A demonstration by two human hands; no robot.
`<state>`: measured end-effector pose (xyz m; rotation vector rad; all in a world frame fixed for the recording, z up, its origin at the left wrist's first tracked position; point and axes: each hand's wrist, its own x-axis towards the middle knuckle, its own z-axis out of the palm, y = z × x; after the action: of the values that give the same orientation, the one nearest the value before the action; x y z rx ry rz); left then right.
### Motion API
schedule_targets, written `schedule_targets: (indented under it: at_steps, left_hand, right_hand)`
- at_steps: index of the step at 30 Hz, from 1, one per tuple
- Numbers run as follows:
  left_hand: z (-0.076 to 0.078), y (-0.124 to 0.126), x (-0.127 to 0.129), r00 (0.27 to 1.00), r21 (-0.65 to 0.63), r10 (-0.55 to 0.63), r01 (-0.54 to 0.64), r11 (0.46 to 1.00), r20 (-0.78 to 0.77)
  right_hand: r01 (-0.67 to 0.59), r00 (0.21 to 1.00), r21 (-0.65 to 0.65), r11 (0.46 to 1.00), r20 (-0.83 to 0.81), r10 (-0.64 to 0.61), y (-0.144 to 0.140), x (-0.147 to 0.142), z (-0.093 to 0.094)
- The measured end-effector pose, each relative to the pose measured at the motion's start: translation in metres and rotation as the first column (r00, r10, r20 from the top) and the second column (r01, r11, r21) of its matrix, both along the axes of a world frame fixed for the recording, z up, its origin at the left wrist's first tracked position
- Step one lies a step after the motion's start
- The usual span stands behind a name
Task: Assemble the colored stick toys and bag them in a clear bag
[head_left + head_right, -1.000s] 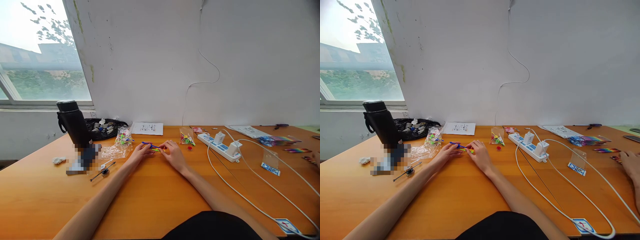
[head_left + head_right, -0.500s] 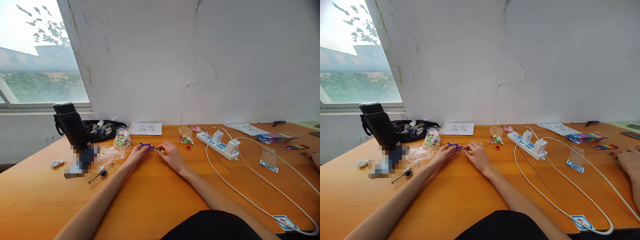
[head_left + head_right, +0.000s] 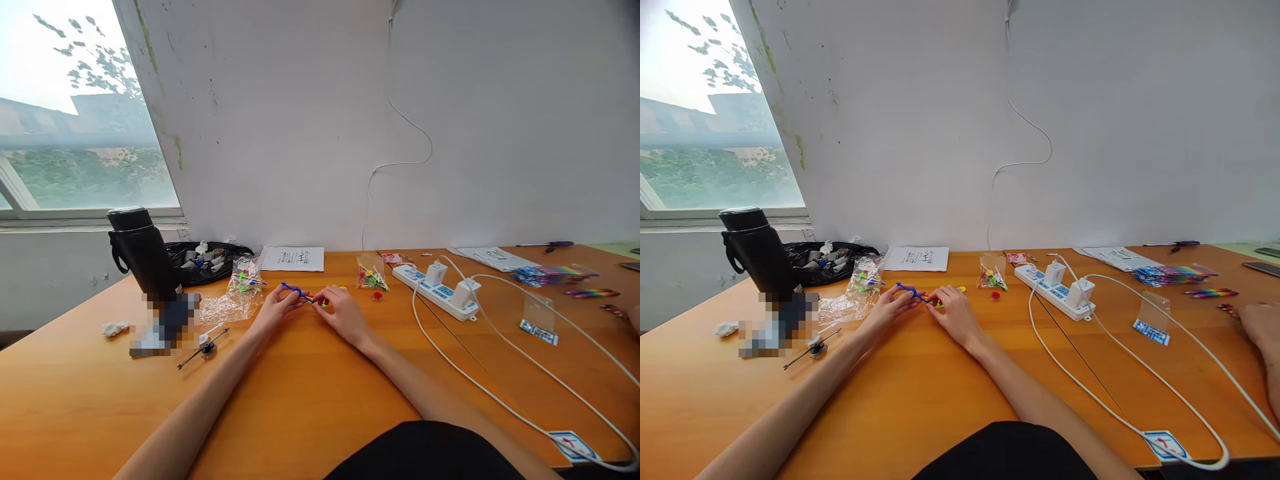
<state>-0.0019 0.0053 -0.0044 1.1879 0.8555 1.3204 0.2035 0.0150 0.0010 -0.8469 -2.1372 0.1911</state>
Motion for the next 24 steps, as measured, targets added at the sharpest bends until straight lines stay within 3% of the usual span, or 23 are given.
schedule_targets:
  at_steps: [3,6,9,12,16,19,21,24]
  left_hand:
    - [0.002,-0.002,0.002,0.999,-0.014,-0.005,0.005,1.000,0.038]
    - [0.006,-0.005,0.003,0.998,-0.020,0.020,-0.019,1.000,0.054]
    - [0.018,-0.014,0.002,0.997,0.009,0.078,-0.078,0.997,-0.018]
    - [0.034,-0.036,-0.006,0.966,0.137,0.155,-0.128,0.982,-0.208]
    - [0.047,-0.082,-0.038,0.808,0.176,0.278,-0.217,0.960,-0.519]
    - [0.049,-0.114,-0.083,0.684,0.147,0.335,-0.320,0.936,-0.648]
    - [0.049,-0.127,-0.119,0.592,0.159,0.374,-0.384,0.910,-0.714]
    - [0.042,-0.130,-0.170,0.391,0.213,0.423,-0.477,0.853,-0.817]
  right_hand:
    - [-0.136,0.991,-0.128,0.982,-0.036,0.132,-0.003,-0.002,-0.001]
    - [-0.253,0.967,-0.266,0.930,-0.042,0.251,-0.005,-0.004,-0.003]
    - [-0.255,0.966,-0.307,0.917,-0.036,0.257,-0.005,-0.004,-0.005]
    - [-0.223,0.974,-0.294,0.929,-0.031,0.224,-0.004,-0.004,-0.006]
    - [-0.224,0.973,-0.266,0.937,-0.016,0.228,-0.005,-0.003,-0.005]
    - [-0.224,0.973,-0.263,0.938,-0.008,0.231,-0.007,-0.003,-0.004]
    - [-0.224,0.973,-0.262,0.939,-0.012,0.229,-0.007,-0.003,-0.004]
    - [-0.228,0.973,-0.257,0.939,-0.020,0.231,-0.006,-0.003,-0.005]
